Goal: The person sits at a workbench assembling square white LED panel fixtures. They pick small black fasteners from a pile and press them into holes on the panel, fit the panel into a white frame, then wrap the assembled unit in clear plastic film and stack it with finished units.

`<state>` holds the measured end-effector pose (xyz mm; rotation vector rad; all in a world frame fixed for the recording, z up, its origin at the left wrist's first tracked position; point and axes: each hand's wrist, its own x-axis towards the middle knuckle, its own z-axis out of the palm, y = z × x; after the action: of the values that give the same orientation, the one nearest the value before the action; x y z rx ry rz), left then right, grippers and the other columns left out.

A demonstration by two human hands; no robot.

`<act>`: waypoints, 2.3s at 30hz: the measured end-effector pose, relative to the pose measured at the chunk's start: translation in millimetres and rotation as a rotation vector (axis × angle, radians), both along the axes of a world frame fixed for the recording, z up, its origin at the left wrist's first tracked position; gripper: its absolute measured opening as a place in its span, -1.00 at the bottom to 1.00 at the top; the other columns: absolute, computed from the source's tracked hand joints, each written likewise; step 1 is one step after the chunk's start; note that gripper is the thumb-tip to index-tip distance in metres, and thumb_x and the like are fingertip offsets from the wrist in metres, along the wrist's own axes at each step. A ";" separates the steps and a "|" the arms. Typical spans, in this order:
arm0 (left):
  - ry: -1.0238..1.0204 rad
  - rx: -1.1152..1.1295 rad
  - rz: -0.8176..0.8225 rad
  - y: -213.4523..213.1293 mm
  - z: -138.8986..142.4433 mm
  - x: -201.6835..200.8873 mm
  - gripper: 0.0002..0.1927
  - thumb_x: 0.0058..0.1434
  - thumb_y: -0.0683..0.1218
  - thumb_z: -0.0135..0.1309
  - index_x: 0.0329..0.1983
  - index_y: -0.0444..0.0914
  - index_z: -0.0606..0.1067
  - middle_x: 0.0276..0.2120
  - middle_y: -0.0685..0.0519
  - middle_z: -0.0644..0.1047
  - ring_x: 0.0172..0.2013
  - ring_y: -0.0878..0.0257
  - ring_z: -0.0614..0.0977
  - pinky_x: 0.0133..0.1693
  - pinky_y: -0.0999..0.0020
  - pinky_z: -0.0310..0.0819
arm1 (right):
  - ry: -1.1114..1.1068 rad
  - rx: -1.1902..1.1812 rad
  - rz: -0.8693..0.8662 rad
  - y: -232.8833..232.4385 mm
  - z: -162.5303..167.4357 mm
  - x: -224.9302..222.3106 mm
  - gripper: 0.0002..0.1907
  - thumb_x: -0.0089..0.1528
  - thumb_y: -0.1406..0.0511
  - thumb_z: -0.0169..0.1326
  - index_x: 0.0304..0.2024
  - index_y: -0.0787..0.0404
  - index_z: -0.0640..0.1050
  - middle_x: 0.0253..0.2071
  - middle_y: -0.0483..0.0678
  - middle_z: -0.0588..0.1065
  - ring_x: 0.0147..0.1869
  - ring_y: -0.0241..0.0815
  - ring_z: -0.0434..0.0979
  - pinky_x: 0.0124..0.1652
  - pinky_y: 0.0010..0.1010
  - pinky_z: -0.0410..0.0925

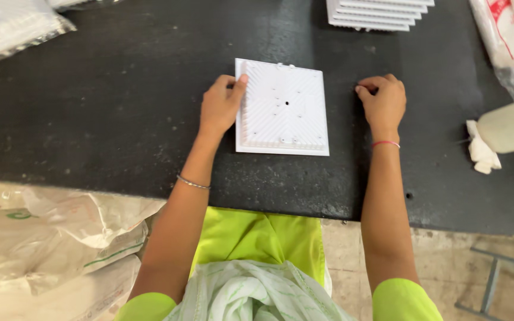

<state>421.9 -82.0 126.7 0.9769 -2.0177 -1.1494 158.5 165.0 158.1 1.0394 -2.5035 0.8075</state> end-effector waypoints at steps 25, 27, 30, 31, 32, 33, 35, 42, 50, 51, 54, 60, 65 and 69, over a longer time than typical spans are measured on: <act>-0.045 0.111 -0.033 7.7 6.3 10.6 -0.40 0.30 0.36 -0.01 -0.06 -0.26 0.55 -0.32 -0.06 0.68 -0.25 0.09 0.73 -0.16 0.20 0.55 | 0.012 -0.018 -0.017 0.7 2.5 14.1 -0.86 0.17 0.28 0.34 -0.22 0.11 0.72 -0.23 -0.08 0.56 -0.04 0.01 0.49 -0.04 -0.17 0.37; -0.027 0.064 -0.030 8.8 2.8 11.3 -0.40 0.31 0.35 0.00 -0.07 -0.27 0.56 -0.30 -0.08 0.68 -0.22 0.05 0.73 -0.15 0.18 0.55 | 0.053 -0.042 0.012 0.4 8.0 21.2 -0.87 0.16 0.30 0.34 -0.22 0.13 0.73 -0.23 -0.07 0.56 -0.04 0.00 0.50 -0.05 -0.17 0.38; -0.023 -0.004 -0.017 9.1 -0.9 11.3 -0.41 0.32 0.34 0.00 -0.09 -0.27 0.56 -0.28 -0.12 0.67 -0.19 -0.02 0.71 -0.15 0.14 0.54 | -0.084 -0.150 0.130 -7.7 22.3 40.3 -0.85 0.20 0.35 0.34 -0.16 0.14 0.72 -0.22 -0.05 0.56 -0.13 -0.07 0.53 -0.14 -0.27 0.42; -0.029 0.004 -0.014 9.8 -1.3 10.7 -0.41 0.32 0.35 0.00 -0.09 -0.27 0.56 -0.29 -0.12 0.67 -0.20 -0.03 0.71 -0.15 0.13 0.54 | -0.147 -0.194 0.224 -14.1 26.0 50.3 -0.84 0.20 0.36 0.33 -0.15 0.15 0.71 -0.18 -0.04 0.55 -0.14 -0.10 0.55 -0.15 -0.31 0.43; -0.035 0.012 -0.011 10.5 -1.4 10.0 -0.41 0.31 0.35 0.00 -0.08 -0.27 0.55 -0.29 -0.12 0.67 -0.20 -0.05 0.71 -0.15 0.13 0.54 | -0.210 -0.237 0.317 -21.9 28.5 62.0 -0.83 0.20 0.38 0.32 -0.14 0.17 0.69 -0.15 -0.04 0.55 -0.15 -0.12 0.57 -0.16 -0.35 0.45; -0.038 0.011 -0.007 10.8 -0.9 9.4 -0.41 0.31 0.34 0.00 -0.09 -0.27 0.55 -0.30 -0.12 0.67 -0.21 -0.04 0.71 -0.16 0.13 0.54 | -0.276 -0.280 0.408 -29.6 31.3 73.7 -0.81 0.20 0.40 0.31 -0.12 0.18 0.68 -0.12 -0.03 0.55 -0.16 -0.15 0.60 -0.17 -0.39 0.46; -0.046 0.010 -0.008 12.4 1.0 7.8 -0.42 0.30 0.34 0.00 -0.10 -0.27 0.56 -0.32 -0.11 0.67 -0.24 -0.02 0.71 -0.18 0.14 0.54 | -0.309 -0.233 0.553 -40.0 37.7 94.5 -0.80 0.22 0.42 0.27 -0.09 0.19 0.67 -0.05 -0.02 0.56 -0.10 -0.17 0.64 -0.12 -0.43 0.51; -0.063 0.048 -0.023 12.2 7.5 1.5 -0.41 0.29 0.35 -0.01 -0.11 -0.27 0.56 -0.41 -0.04 0.66 -0.35 0.09 0.71 -0.26 0.19 0.53 | -0.301 -0.042 0.652 -43.7 59.9 119.1 -0.80 0.21 0.42 0.26 -0.10 0.19 0.67 -0.02 -0.04 0.59 -0.10 -0.15 0.64 -0.08 -0.39 0.48; -0.082 0.030 -0.035 9.7 8.6 -3.2 -0.39 0.30 0.37 -0.03 -0.10 -0.27 0.56 -0.46 -0.01 0.64 -0.40 0.13 0.70 -0.30 0.22 0.53 | -0.193 -0.005 0.651 -47.1 57.3 113.0 -0.79 0.18 0.39 0.29 -0.12 0.16 0.68 -0.05 -0.06 0.60 -0.05 -0.05 0.61 -0.07 -0.30 0.44; -0.090 0.033 -0.037 9.7 8.8 -3.4 -0.39 0.30 0.37 -0.04 -0.10 -0.27 0.56 -0.46 -0.01 0.64 -0.40 0.13 0.70 -0.30 0.21 0.53 | -0.189 -0.003 0.652 -47.0 57.0 112.7 -0.79 0.18 0.39 0.29 -0.12 0.16 0.68 -0.05 -0.06 0.60 -0.04 -0.05 0.61 -0.06 -0.30 0.44; -0.103 0.030 -0.039 9.7 9.5 -3.8 -0.38 0.30 0.37 -0.04 -0.10 -0.27 0.55 -0.46 -0.01 0.64 -0.40 0.13 0.71 -0.30 0.21 0.53 | -0.171 -0.002 0.651 -47.0 56.8 112.4 -0.79 0.18 0.39 0.30 -0.12 0.16 0.68 -0.05 -0.06 0.60 -0.03 -0.03 0.61 -0.05 -0.29 0.43; -0.130 0.062 -0.052 9.6 11.1 -2.4 -0.38 0.31 0.38 -0.08 -0.10 -0.26 0.55 -0.43 -0.02 0.65 -0.38 0.14 0.72 -0.29 0.22 0.56 | -0.198 0.008 0.638 -47.9 57.7 114.5 -0.79 0.18 0.38 0.30 -0.12 0.15 0.69 -0.05 -0.07 0.60 -0.03 -0.06 0.62 -0.06 -0.31 0.45; -0.116 0.053 -0.040 2.7 11.1 3.7 -0.37 0.29 0.38 -0.06 -0.10 -0.26 0.56 -0.39 -0.06 0.67 -0.30 0.04 0.73 -0.22 0.14 0.55 | -0.468 0.017 0.614 -58.1 69.8 108.4 -0.72 0.20 0.34 0.28 -0.02 0.12 0.65 -0.01 -0.08 0.59 0.00 -0.14 0.64 -0.02 -0.38 0.50; -0.120 0.041 -0.038 -3.9 9.4 11.7 -0.37 0.29 0.39 -0.06 -0.11 -0.26 0.56 -0.35 -0.07 0.66 -0.26 -0.02 0.71 -0.20 0.10 0.54 | -0.299 0.136 0.640 -77.2 84.6 102.7 -0.55 0.14 0.31 0.35 0.09 0.15 0.61 0.15 0.00 0.53 0.19 -0.02 0.56 0.06 -0.29 0.46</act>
<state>433.6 -85.9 136.1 1.0543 -2.1234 -1.1815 261.2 87.8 242.7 1.9497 -2.4970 1.0293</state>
